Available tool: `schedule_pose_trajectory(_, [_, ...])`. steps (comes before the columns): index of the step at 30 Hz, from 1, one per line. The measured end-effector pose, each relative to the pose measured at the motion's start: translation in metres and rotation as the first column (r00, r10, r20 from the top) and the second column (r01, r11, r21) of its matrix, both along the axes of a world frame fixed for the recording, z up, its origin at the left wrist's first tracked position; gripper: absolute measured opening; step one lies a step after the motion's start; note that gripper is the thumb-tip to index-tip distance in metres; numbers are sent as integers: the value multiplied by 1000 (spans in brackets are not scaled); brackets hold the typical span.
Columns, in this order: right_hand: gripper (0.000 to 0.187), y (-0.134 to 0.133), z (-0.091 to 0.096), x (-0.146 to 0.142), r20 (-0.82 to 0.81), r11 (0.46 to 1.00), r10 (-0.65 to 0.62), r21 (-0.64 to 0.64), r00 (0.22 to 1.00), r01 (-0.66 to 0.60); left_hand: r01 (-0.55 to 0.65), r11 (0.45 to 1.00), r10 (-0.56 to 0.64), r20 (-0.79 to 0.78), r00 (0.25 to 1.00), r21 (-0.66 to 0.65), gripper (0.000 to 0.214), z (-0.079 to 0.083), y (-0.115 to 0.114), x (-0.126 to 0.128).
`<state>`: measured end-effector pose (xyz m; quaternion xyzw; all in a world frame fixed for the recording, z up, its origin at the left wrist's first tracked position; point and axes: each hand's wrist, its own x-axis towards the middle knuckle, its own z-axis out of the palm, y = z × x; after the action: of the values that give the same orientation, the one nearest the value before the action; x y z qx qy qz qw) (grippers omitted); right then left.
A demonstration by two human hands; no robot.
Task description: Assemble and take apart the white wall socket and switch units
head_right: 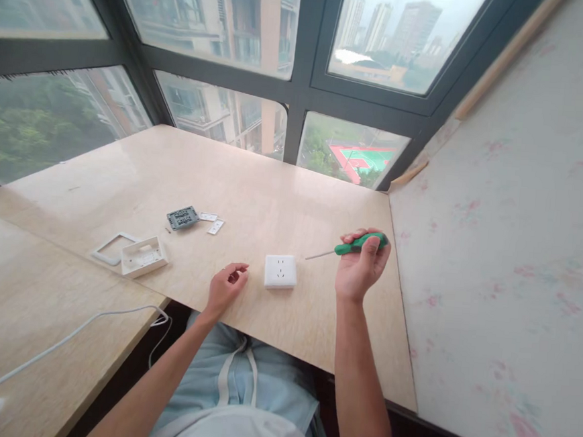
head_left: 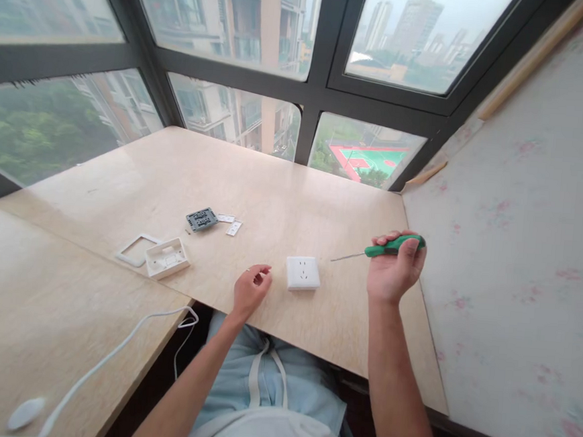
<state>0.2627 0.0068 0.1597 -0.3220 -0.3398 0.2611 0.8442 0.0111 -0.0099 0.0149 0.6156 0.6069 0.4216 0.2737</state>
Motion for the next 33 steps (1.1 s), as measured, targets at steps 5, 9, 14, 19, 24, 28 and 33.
schedule_pose_trajectory(5, [19, -17, -14, -11, 149, 1000, -21, 24, 989, 18, 183, 981, -180, -46, 983, 69, 69, -2, 1, 9])
schedule_pose_trajectory(9, [26, -25, -21, -16, 291, 991, 109, 46, 950, -127, 386, 917, -372, -137, 918, 101, 104, -10, 11, 26])
schedule_pose_trajectory(14, [31, -38, -22, -21, 284, 946, 295, 46, 912, -320, 451, 882, -432, -146, 890, 137, 97, -13, 24, 39])
schedule_pose_trajectory(19, [31, -47, -22, -20, 160, 958, 286, -15, 945, -288, 345, 924, -351, 8, 936, 164, 89, -6, 20, 36])
schedule_pose_trajectory(24, [35, -54, -29, -19, 87, 982, 176, -86, 981, -168, 220, 972, -230, 135, 964, 81, 79, -2, 15, 34])
schedule_pose_trajectory(28, [35, -60, -37, -22, 48, 987, 111, -123, 993, -105, 216, 971, -228, 131, 965, 99, 74, 1, 9, 36])
schedule_pose_trajectory(33, [34, -61, -45, -20, 14, 989, 82, -123, 997, -80, 235, 960, -246, 56, 968, 156, 79, 4, 0, 37])
